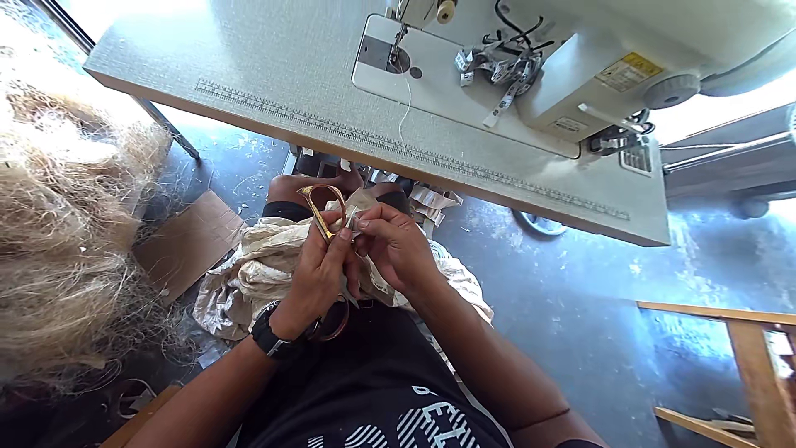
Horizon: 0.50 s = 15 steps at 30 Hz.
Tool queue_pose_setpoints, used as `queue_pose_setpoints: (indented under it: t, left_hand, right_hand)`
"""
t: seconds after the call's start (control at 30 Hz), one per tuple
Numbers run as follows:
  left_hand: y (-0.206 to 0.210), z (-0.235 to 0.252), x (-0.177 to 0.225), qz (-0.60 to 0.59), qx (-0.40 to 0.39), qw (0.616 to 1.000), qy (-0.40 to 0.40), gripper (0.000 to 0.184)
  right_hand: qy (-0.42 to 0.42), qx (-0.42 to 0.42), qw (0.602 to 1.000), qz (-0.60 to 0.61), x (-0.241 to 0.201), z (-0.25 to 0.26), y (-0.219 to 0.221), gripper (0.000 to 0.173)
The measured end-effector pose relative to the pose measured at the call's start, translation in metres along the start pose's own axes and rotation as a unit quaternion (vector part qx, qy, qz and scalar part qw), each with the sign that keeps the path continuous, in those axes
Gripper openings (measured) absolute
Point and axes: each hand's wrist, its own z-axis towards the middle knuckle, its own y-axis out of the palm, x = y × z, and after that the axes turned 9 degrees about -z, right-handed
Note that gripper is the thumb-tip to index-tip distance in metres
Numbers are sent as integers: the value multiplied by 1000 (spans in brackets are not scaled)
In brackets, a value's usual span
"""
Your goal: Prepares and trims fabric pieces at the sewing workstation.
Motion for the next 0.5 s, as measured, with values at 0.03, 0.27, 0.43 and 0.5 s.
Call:
queue_pose_setpoints:
  t: [0.03, 0.27, 0.43, 0.5]
  left_hand:
    - [-2, 0, 0, 1, -3, 1000, 3, 26]
    - [-9, 5, 3, -26, -21, 999, -22, 21]
    - [-9, 2, 6, 30, -30, 998, -35, 21]
    - [-9, 1, 6, 35, -32, 998, -36, 24]
  right_hand:
    - [1, -2, 1000, 3, 1, 0, 0, 16]
    - [-120, 11, 952, -281, 1, -1, -8, 6]
    - [-168, 2, 839, -517, -16, -4, -7, 9]
    - [-189, -6, 831, -523, -20, -2, -8, 10]
